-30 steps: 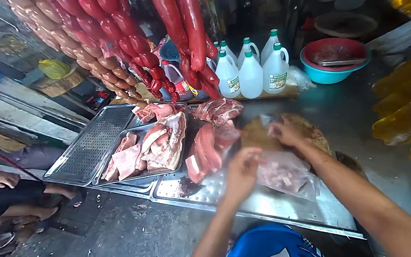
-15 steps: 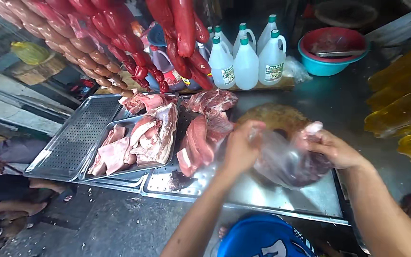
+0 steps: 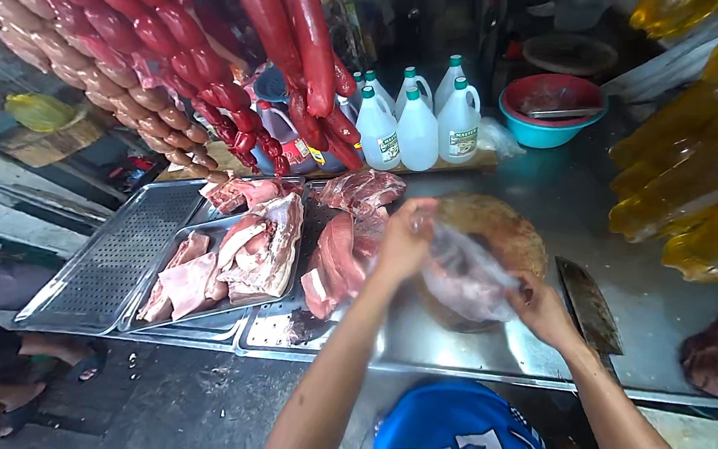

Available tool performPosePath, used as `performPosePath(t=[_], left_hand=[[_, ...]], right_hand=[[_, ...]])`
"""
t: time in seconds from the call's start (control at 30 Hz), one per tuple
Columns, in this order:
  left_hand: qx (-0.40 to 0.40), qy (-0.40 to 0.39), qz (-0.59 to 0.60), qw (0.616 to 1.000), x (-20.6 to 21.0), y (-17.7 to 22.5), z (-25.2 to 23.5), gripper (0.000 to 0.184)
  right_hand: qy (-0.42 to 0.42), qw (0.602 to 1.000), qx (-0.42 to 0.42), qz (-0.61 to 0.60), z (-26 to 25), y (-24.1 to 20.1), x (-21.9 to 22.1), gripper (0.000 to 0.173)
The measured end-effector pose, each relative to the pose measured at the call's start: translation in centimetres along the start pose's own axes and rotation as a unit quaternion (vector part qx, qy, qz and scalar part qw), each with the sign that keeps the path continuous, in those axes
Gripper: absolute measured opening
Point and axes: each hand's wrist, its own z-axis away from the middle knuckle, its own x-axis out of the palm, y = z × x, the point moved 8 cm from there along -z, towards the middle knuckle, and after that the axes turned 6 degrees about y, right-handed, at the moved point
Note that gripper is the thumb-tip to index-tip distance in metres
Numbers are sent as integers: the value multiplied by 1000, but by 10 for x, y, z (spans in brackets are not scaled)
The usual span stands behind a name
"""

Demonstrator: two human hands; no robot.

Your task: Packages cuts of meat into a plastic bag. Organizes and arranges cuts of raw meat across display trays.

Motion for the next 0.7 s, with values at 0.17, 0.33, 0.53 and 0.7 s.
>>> performPosePath(t=[0.17,0.33,0.53,0.7], left_hand=[[-35,49,149,987,-26,21,-5,28],[53,16,161,985,-16,45,22,40],[-30,-123,-73,989,10,21,65,57],[65,-81,-133,986,6,42,89,65]], right_hand=[[205,967,-121,-93,-40,-76,-99,19],[148,981,-106,-72,-62,-111,-99,31],[-187,949,-103,-230,-2,-146,40,72],[-189,914,-41,-356,-24,-182,60,65]])
